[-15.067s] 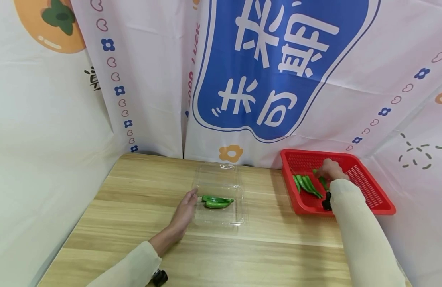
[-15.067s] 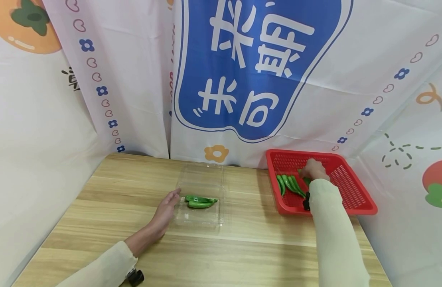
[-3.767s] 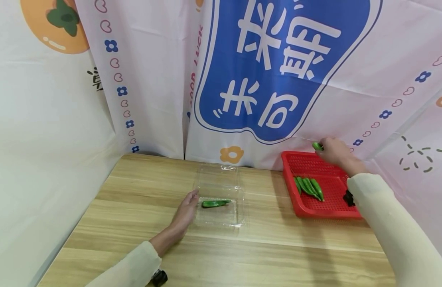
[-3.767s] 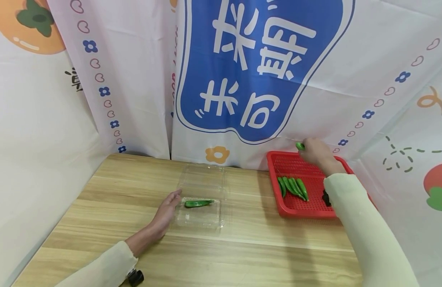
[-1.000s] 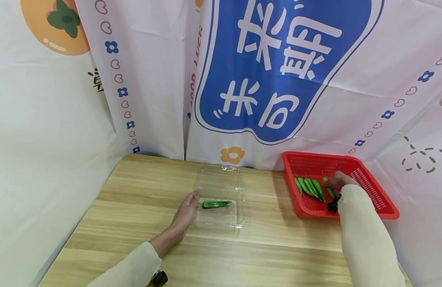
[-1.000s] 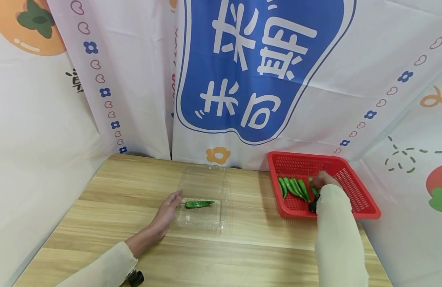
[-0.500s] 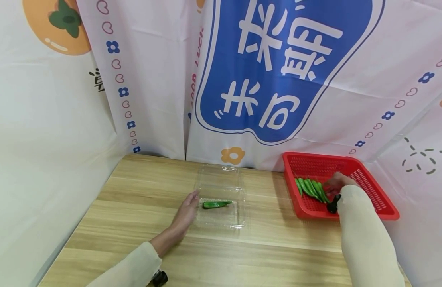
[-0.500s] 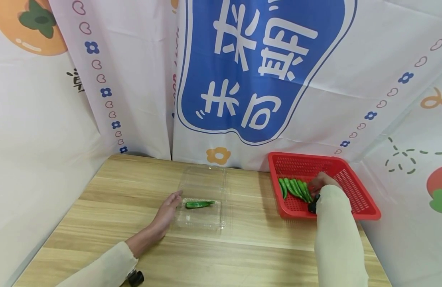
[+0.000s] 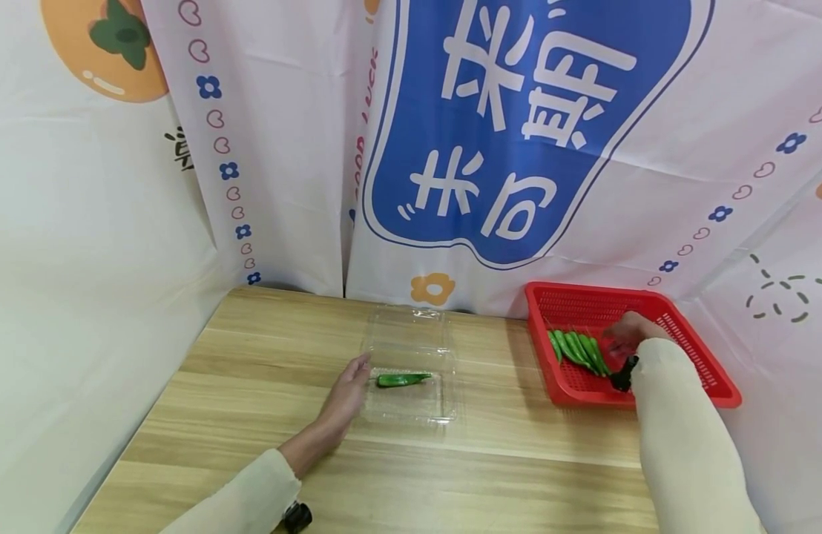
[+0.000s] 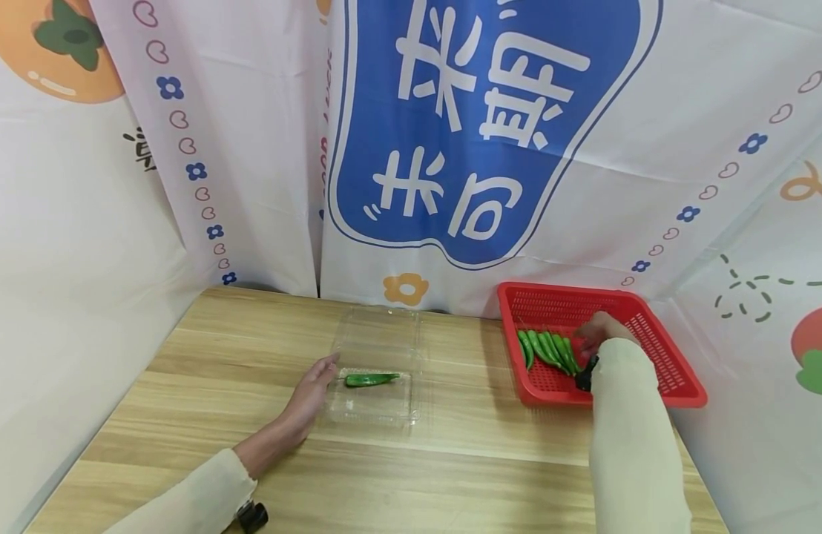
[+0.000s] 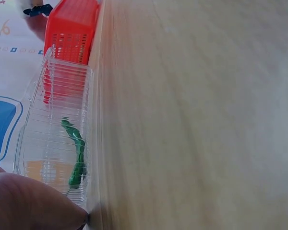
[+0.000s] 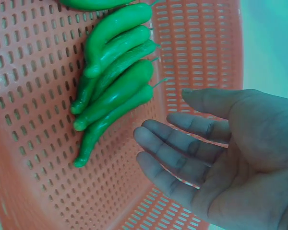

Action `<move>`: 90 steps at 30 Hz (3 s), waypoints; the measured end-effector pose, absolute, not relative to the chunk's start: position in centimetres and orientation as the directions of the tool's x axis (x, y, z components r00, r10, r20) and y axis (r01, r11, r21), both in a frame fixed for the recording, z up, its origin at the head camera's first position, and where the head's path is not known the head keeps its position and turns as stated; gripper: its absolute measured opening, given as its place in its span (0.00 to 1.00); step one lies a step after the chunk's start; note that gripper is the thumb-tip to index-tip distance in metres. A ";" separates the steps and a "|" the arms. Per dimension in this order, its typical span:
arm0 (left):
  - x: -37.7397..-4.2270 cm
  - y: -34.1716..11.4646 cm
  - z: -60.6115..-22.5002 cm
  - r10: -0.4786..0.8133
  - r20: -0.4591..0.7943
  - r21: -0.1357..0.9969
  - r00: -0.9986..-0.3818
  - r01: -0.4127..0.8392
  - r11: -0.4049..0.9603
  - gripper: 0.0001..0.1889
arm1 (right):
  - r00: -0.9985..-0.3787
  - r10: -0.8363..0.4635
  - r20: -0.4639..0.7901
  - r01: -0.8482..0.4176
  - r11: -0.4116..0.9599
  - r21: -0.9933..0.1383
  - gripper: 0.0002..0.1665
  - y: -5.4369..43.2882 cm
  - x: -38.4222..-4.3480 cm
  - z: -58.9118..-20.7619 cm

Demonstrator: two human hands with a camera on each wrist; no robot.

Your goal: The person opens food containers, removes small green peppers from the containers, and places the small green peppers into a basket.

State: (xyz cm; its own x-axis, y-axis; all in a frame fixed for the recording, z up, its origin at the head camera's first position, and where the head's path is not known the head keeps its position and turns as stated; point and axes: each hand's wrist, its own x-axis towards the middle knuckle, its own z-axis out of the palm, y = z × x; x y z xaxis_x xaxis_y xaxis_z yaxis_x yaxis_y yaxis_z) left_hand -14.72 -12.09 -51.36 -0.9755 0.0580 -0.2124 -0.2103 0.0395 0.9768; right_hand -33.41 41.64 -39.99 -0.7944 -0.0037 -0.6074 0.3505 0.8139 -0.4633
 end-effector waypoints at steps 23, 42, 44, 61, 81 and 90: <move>-14.9 -12.1 -51.4 0.066 -0.228 0.974 -0.971 -0.226 0.030 0.30 | -0.918 -0.166 -0.360 -0.032 0.937 -0.349 0.20 38.4 -34.9 -35.9; -14.8 -12.1 -51.5 0.065 -0.236 0.972 -0.970 -0.235 0.021 0.30 | -0.944 -0.323 -0.074 -0.300 0.928 -0.219 0.18 31.3 -32.9 -34.3; -14.9 -12.1 -51.5 0.065 -0.234 0.972 -0.970 -0.233 0.023 0.30 | -0.943 -0.326 -0.067 -0.309 0.932 -0.192 0.18 30.6 -32.7 -34.1; -14.8 -12.2 -51.6 0.063 -0.229 0.973 -0.971 -0.228 0.022 0.30 | -0.894 -0.447 0.013 -0.445 0.887 -0.120 0.22 25.1 -30.2 -33.0; -14.8 -12.3 -51.9 0.057 -0.223 0.975 -0.973 -0.222 0.028 0.30 | -0.870 -0.491 -0.055 -0.484 0.869 -0.098 0.22 19.5 -26.9 -33.2; -14.8 -12.2 -51.8 0.056 -0.224 0.974 -0.973 -0.222 0.039 0.30 | -0.822 -0.569 -0.028 -0.567 0.822 -0.056 0.21 17.7 -25.6 -33.5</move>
State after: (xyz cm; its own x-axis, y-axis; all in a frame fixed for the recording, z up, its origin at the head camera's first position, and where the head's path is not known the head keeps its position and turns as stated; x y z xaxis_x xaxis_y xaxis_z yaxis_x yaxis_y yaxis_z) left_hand -14.80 -12.23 -51.76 -0.9729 0.0562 -0.2242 -0.2222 0.0387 0.9742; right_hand -25.63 17.72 -33.50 -0.8222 -0.5685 -0.0280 -0.5666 0.8221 -0.0555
